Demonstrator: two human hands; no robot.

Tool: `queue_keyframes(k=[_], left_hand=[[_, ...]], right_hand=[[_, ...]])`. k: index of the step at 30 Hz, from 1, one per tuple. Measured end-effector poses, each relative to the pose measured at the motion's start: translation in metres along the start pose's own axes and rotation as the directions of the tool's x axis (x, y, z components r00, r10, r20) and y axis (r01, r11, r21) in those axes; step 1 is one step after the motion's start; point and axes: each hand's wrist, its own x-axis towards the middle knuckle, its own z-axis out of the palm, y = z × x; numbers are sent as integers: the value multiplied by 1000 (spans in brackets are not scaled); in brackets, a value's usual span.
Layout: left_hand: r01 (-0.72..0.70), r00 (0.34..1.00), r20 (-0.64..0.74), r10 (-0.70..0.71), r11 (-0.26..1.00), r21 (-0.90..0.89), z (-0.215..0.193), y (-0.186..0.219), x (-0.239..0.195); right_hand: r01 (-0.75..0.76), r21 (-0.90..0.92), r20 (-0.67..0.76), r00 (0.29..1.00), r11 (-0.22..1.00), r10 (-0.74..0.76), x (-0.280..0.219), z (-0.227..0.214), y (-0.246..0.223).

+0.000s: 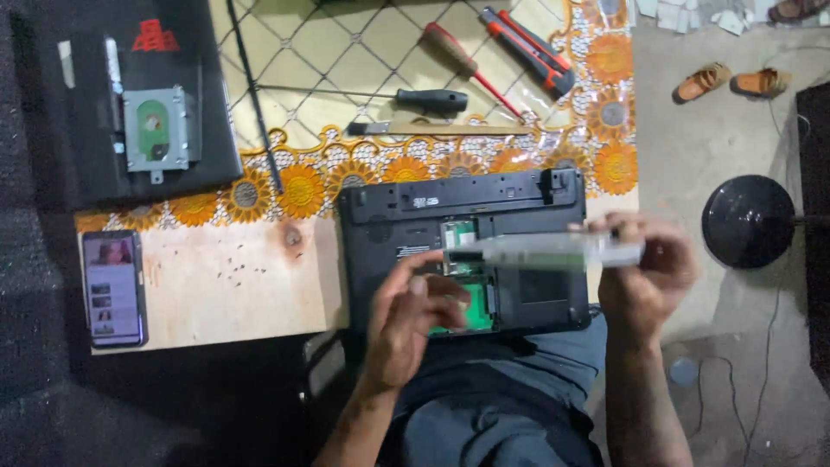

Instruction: The person is installing a hard drive into a laptop. They hold the laptop upside down on their lap and insert a hard drive into the drive bay, then remove it and place it on the table. They then pick up a different hard drive and insert it into the laptop.

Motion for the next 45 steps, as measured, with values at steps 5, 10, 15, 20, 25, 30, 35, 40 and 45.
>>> queue_keyframes(k=[5, 10, 15, 20, 25, 30, 35, 40, 45], left_hand=[[175, 984, 34, -175, 984, -5, 33, -23, 21], [129, 973, 144, -181, 943, 307, 46, -31, 29], [143, 933, 188, -307, 795, 589, 47, -54, 37], [-73, 995, 96, 1, 660, 747, 47, -49, 35], [-268, 943, 198, 266, 256, 929, 22, -38, 18], [-216, 965, 193, 175, 125, 968, 4, -62, 0], [-244, 949, 238, 209, 3, 970, 2, -82, -3], [-271, 917, 284, 281, -87, 959, 4, -87, 1], [-258, 920, 281, 273, -115, 959, 5, -87, 2]], right_hand=[[202, -135, 154, 971, 970, -181, -33, -59, -5], [-139, 65, 211, 970, 988, 122, -48, -109, -20], [-560, -257, -20, 818, 788, 575, -59, -128, -19], [-524, -150, -282, 836, 838, 471, -71, -138, -4], [-418, -233, -483, 834, 878, 269, -74, -169, 18], [-446, -327, -395, 865, 833, 308, -65, -159, 14], [-475, -317, -377, 857, 821, 350, -57, -156, 15], [-456, -343, -314, 880, 821, 357, -44, -159, 12], [-442, -329, -268, 891, 835, 366, -39, -164, 15]])
